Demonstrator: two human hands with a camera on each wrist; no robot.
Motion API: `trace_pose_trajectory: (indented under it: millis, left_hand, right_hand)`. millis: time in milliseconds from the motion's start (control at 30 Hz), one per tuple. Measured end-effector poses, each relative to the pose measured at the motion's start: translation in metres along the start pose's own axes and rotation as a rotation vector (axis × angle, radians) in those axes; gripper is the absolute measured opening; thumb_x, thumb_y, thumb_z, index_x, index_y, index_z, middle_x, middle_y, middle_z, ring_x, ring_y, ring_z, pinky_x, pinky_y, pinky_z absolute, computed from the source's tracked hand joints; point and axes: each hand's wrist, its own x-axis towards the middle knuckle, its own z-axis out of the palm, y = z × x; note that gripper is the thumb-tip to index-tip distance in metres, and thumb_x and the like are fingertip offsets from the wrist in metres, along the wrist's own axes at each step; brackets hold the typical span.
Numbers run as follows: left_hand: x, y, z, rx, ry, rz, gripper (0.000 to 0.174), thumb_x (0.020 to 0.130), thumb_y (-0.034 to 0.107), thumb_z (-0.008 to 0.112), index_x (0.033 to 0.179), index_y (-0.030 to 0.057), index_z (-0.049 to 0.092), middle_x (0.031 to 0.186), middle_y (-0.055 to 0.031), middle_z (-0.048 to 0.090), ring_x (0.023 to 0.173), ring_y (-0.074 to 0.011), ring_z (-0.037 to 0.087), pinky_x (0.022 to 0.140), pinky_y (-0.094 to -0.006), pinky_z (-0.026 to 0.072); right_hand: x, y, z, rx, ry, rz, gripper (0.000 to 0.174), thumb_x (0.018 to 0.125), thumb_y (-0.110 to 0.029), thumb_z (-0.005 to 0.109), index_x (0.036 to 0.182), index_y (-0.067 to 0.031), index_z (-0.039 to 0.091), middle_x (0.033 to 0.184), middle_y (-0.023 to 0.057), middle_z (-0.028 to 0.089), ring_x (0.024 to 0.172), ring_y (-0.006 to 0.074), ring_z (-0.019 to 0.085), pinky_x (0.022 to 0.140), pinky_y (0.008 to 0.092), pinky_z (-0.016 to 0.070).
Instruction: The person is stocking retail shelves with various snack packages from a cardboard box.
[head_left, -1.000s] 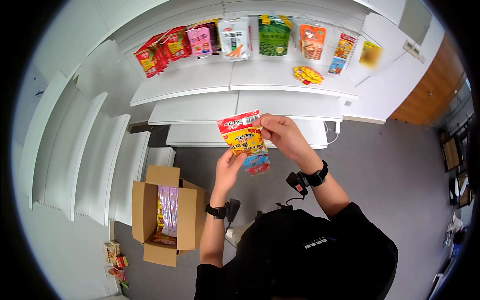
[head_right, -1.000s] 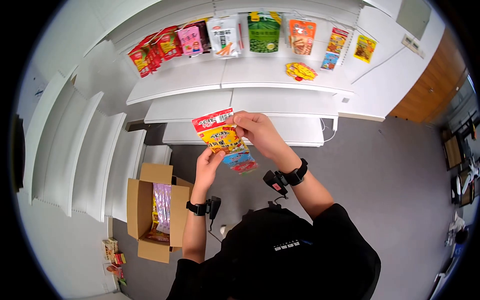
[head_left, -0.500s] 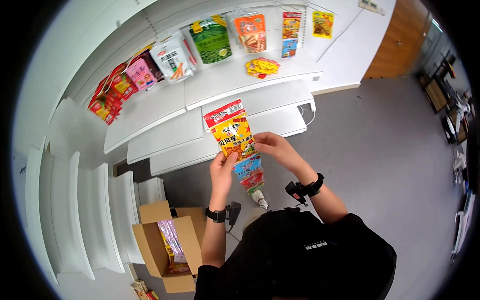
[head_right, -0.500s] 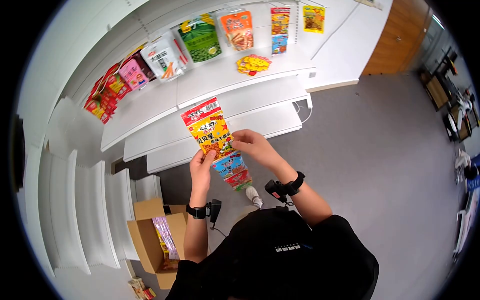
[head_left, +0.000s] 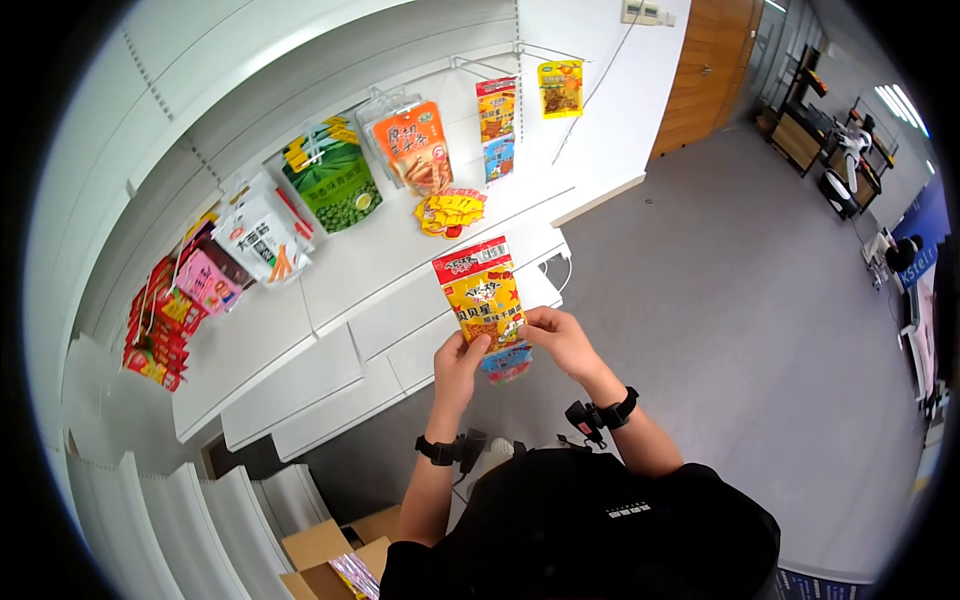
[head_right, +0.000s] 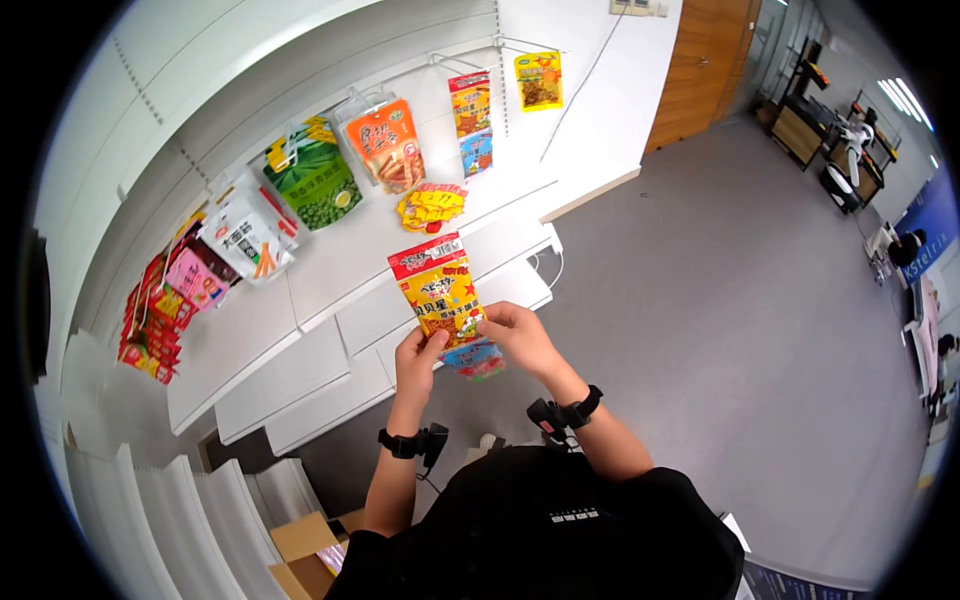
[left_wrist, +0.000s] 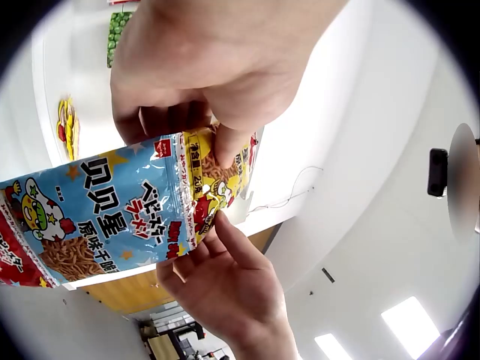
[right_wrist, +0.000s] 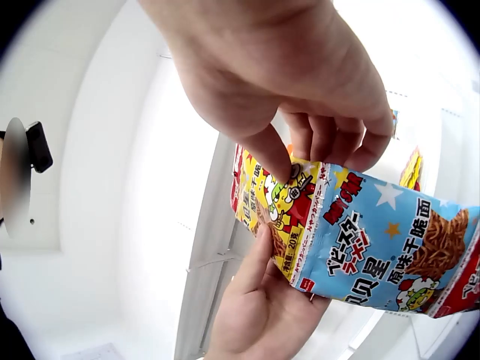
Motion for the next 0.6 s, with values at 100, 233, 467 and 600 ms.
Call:
trace_pose_trajectory:
  millis: [100, 233, 467, 600]
  left_hand:
    - [0.025, -0.009, 0.008, 0.063, -0.071, -0.012, 0.028, 0.091, 0.016, 0.058, 0.107, -0.006, 0.059, 0.098, -0.009, 0.064, 0.088, -0.0123, 0.06, 0.077, -0.0241, 0.046]
    - [0.054, -0.009, 0.031, 0.027, -0.126, -0.044, 0.028, 0.09, 0.016, 0.059, 0.107, -0.0056, 0.059, 0.099, -0.0094, 0.063, 0.089, -0.0123, 0.059, 0.078, -0.0246, 0.0463]
    - [0.098, -0.032, 0.079, 0.007, -0.154, -0.037, 0.029, 0.09, 0.016, 0.059, 0.11, -0.0059, 0.057, 0.102, -0.0095, 0.063, 0.09, -0.0122, 0.059, 0.079, -0.0247, 0.0463]
    - [0.121, -0.042, 0.124, 0.007, -0.108, -0.015, 0.028, 0.091, 0.015, 0.058, 0.11, -0.0058, 0.058, 0.101, -0.0083, 0.063, 0.09, -0.0112, 0.058, 0.08, -0.0244, 0.0452]
  right_hand:
    - [0.007, 0.005, -0.016, 0.006, 0.075, -0.028, 0.021, 0.089, -0.008, 0.058, 0.104, 0.0061, 0.058, 0.096, 0.0092, 0.065, 0.088, 0.0123, 0.059, 0.08, 0.0265, 0.0473]
    - [0.022, -0.001, -0.041, 0.011, 0.161, -0.055, 0.02, 0.089, -0.008, 0.058, 0.102, 0.0064, 0.059, 0.095, 0.0089, 0.065, 0.087, 0.0122, 0.06, 0.079, 0.0265, 0.0477]
    - [0.043, -0.009, -0.103, -0.024, 0.169, -0.1, 0.021, 0.089, -0.008, 0.059, 0.103, 0.0072, 0.06, 0.094, 0.0083, 0.065, 0.085, 0.0119, 0.06, 0.078, 0.0264, 0.0481]
    - [0.06, -0.024, -0.153, -0.044, 0.142, -0.108, 0.021, 0.089, -0.008, 0.059, 0.102, 0.0076, 0.06, 0.092, 0.0074, 0.065, 0.084, 0.0112, 0.059, 0.076, 0.0259, 0.0483]
